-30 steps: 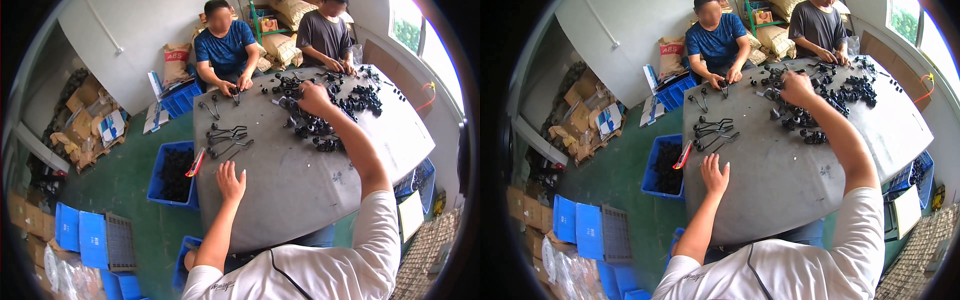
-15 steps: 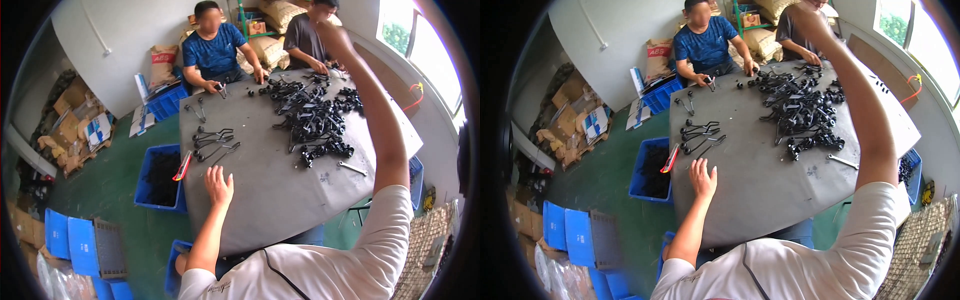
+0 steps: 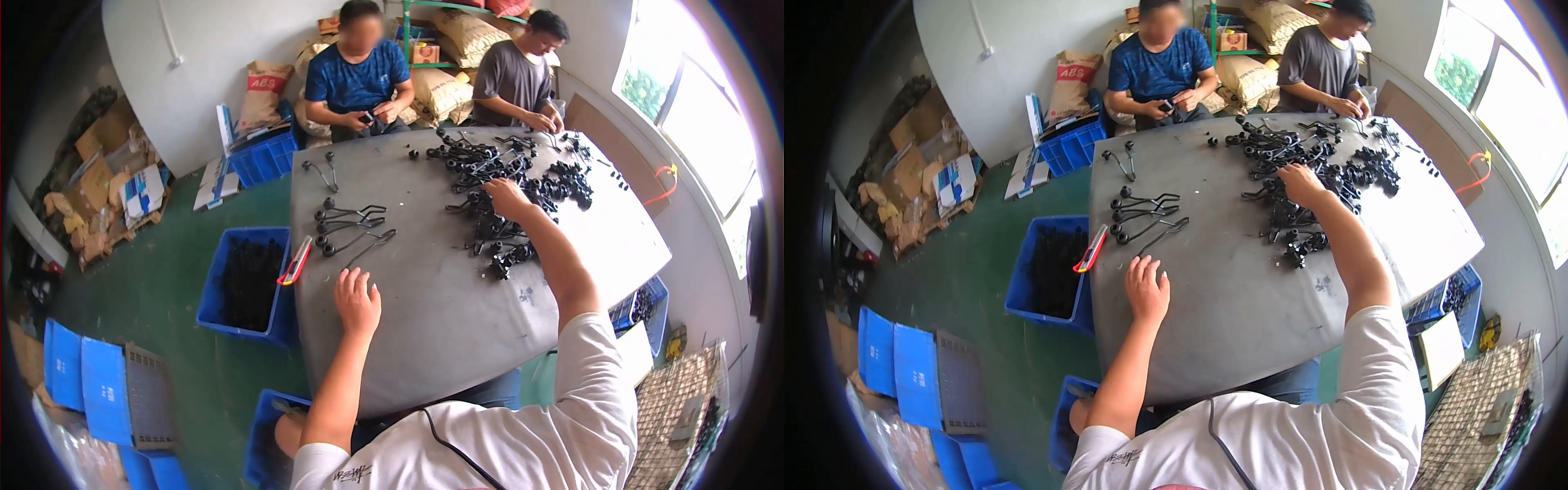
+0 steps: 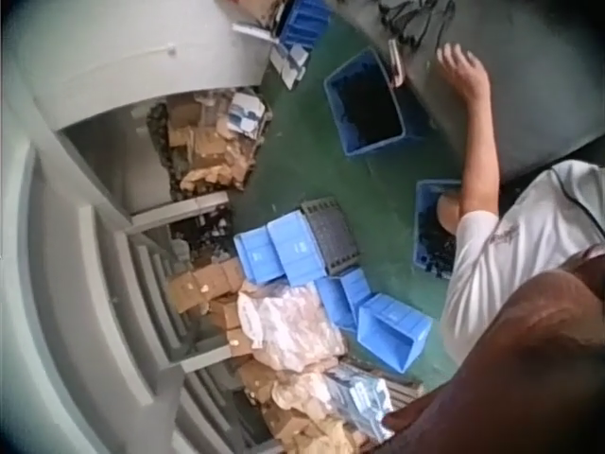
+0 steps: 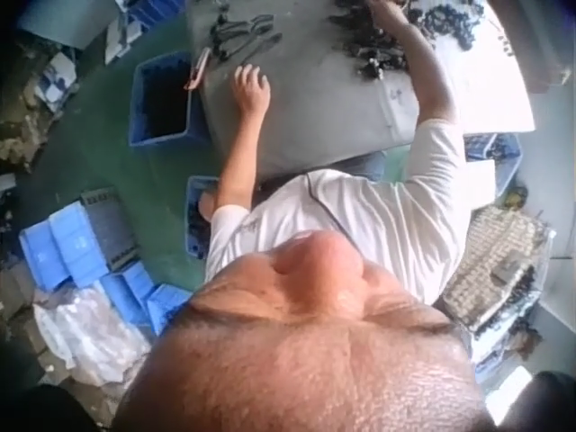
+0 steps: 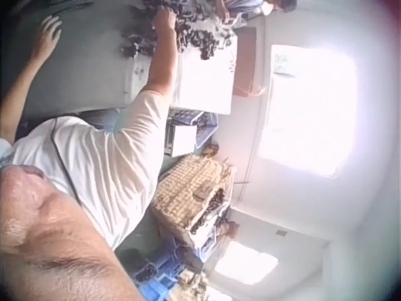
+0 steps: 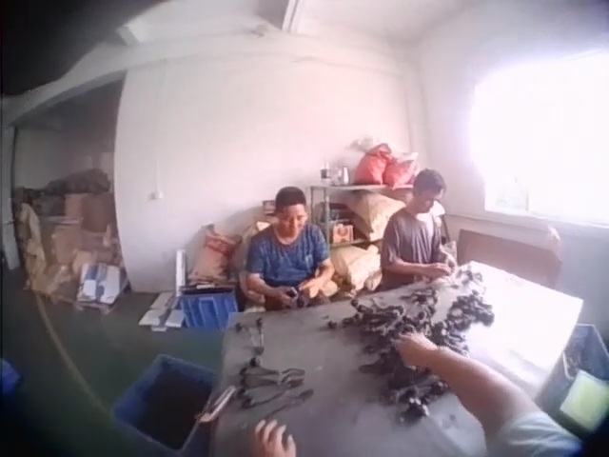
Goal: Assembling small black mechanical components at a workshop table.
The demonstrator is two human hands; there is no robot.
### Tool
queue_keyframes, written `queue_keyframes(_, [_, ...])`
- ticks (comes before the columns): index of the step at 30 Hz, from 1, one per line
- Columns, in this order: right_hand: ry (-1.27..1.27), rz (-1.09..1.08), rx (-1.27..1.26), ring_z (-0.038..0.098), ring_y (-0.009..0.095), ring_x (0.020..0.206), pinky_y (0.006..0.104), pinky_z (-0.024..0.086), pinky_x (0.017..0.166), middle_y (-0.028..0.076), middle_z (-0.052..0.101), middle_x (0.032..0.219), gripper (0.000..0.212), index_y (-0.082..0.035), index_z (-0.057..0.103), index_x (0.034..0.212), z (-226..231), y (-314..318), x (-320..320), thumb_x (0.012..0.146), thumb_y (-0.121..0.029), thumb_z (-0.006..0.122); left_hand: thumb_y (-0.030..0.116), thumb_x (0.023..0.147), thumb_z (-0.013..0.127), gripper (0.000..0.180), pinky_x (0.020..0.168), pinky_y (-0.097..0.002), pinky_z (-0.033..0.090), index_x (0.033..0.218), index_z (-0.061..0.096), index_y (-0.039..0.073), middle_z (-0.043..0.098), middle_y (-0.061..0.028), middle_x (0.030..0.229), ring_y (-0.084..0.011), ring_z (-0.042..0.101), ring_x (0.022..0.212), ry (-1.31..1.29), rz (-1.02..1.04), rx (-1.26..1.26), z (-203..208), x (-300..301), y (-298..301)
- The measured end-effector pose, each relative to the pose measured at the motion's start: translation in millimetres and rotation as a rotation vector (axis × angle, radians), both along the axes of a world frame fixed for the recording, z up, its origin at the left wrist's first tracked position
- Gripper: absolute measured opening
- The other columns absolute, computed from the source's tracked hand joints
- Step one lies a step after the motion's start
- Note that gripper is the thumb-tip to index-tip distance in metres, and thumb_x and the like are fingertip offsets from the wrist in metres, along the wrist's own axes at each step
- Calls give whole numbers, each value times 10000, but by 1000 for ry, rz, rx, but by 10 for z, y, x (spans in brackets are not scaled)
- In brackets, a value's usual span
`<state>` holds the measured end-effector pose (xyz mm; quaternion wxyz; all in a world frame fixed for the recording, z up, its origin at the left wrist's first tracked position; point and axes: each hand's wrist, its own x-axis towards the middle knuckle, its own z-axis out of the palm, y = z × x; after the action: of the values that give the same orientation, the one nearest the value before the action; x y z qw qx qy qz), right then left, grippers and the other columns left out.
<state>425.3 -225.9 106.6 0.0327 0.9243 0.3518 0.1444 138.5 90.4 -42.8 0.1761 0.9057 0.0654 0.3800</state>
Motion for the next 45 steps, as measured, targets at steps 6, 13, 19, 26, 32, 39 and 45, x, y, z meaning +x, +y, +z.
queue_keyframes(6, [-444,367,-91,538,276,1132,423,416,985,117,596,1127,394,-68,645,1115,-191,183,-552,741,-193,663,115,797,712,325,1094,-515,385,1101,646,21,595,-152,1272,-381,484,1290,-17,-1,-74,-57,64,-13])
queue_keyframes(13, [-623,94,-761,516,284,1211,461,388,1062,112,586,1254,503,-72,589,1319,-1186,161,-690,861,-276,622,117,783,721,381,1113,-509,375,1144,644,26,559,-165,1345,-381,449,1335,19,35,-49,108,71,-61])
queue_keyframes(19, [17,288,-388,586,274,1070,416,473,893,97,622,1019,237,-116,650,995,-384,271,-583,763,-151,688,122,797,718,352,1119,-512,366,1129,645,29,556,-158,1346,-366,444,1345,31,41,-107,13,30,-21])
queue_keyframes(26, [-158,-151,743,577,192,508,374,465,508,83,583,588,275,-42,651,810,1313,-197,591,939,-275,580,127,808,715,361,1110,-513,370,1145,629,31,566,-159,1323,-364,457,1328,0,34,-116,16,101,-71])
queue_keyframes(32, [708,-32,1408,489,131,507,323,404,520,17,508,572,408,-101,585,662,1836,511,-298,996,-334,571,177,854,710,485,1086,-509,391,1289,559,24,598,-175,1281,-377,501,1282,-24,52,-166,-2,3,59])
queue_keyframes(39, [1354,-300,1371,571,174,627,287,458,577,53,616,711,294,-82,636,923,85,919,-1372,983,-370,641,252,958,617,495,1065,-529,389,1371,518,-1,605,-202,1252,-412,528,1221,-266,36,-362,26,74,70])
queue_keyframes(45, [-60,49,410,558,295,1194,412,451,990,111,605,1249,441,-117,631,1249,-276,600,-1205,809,-82,634,343,912,666,534,1076,-518,386,1353,549,65,620,-111,1275,-333,529,1248,-186,-185,-61,240,-129,-59])
